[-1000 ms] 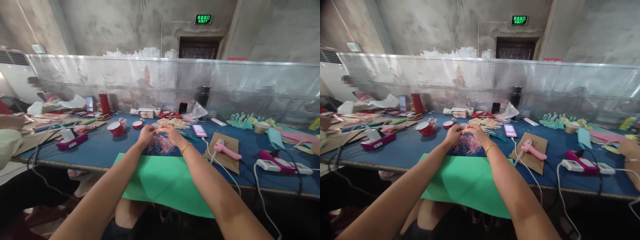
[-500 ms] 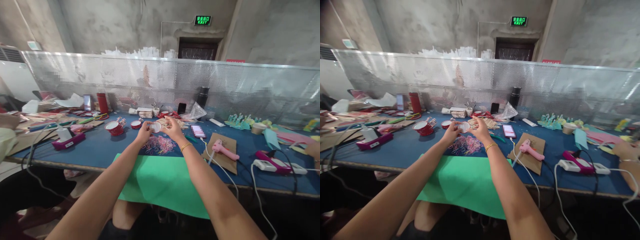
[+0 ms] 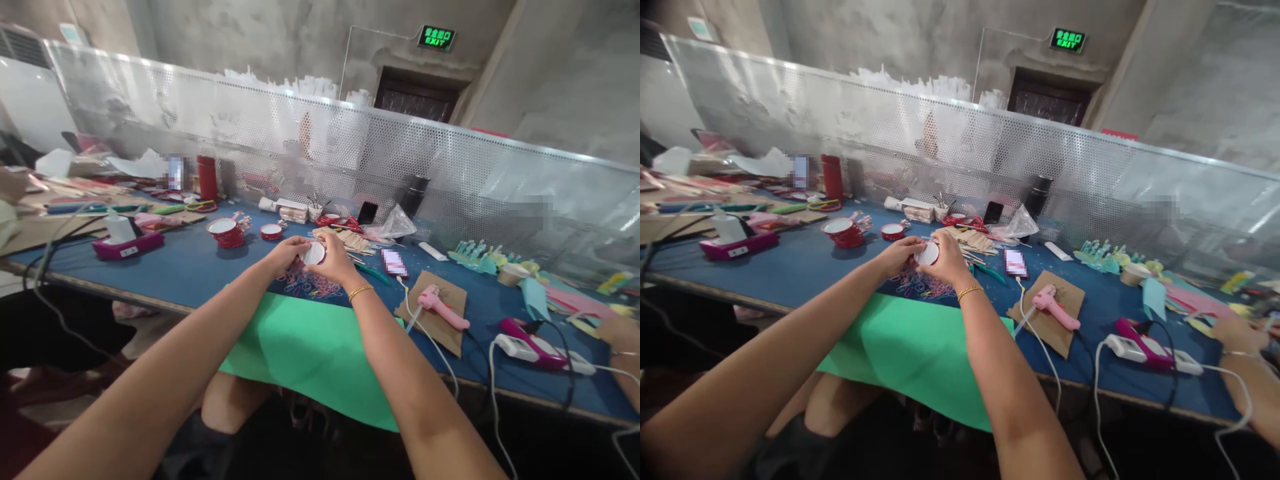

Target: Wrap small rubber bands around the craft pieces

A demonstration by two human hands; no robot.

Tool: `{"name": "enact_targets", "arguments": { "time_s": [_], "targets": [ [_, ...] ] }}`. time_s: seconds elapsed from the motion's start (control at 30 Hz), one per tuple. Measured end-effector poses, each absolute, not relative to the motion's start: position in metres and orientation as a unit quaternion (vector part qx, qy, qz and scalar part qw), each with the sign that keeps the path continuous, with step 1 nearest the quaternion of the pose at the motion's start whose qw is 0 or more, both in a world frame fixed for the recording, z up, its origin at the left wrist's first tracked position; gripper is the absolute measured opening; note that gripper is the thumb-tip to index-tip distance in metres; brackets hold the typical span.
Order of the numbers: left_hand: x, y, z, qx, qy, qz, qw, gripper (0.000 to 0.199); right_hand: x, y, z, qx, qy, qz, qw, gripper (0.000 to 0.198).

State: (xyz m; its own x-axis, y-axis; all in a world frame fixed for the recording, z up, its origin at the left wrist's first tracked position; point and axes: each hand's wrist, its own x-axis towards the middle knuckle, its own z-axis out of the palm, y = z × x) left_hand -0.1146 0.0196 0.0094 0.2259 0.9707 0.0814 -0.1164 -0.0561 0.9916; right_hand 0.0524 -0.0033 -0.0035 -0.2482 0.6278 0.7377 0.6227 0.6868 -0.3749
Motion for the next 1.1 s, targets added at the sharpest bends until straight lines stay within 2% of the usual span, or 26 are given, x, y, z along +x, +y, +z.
{"name": "enact_targets", "arguments": {
  "time_s": [0.27,0.43,0.6,0.8,1.0,1.1],
  "targets": [
    [-0.114,0.015,0.006,0.577,0.400,0.429,0.568,0.026,0.049,-0.007,-0.005,-0.405,-0.796,0.030,0.448,0.081],
    [-0.116,0.017,0.004,0.609,0.364,0.430,0.558,0.027,0.047,-0.005,-0.008,-0.408,-0.777,0.056,0.476,0.080],
    [-0.114,0.016,0.007,0.602,0.324,0.465,0.563,0.030,0.045,-0.003,-0.011,-0.385,-0.755,0.130,0.514,0.078],
    [-0.112,0.011,0.013,0.573,0.324,0.480,0.580,0.025,0.042,-0.003,-0.011,-0.341,-0.738,0.176,0.555,0.072],
    [-0.113,0.015,0.012,0.542,0.297,0.514,0.595,0.030,0.035,0.001,-0.012,-0.343,-0.714,0.207,0.574,0.056],
    [-0.112,0.016,0.014,0.511,0.295,0.535,0.605,0.030,0.031,0.000,-0.012,-0.359,-0.712,0.191,0.572,0.034]
  ]
}}
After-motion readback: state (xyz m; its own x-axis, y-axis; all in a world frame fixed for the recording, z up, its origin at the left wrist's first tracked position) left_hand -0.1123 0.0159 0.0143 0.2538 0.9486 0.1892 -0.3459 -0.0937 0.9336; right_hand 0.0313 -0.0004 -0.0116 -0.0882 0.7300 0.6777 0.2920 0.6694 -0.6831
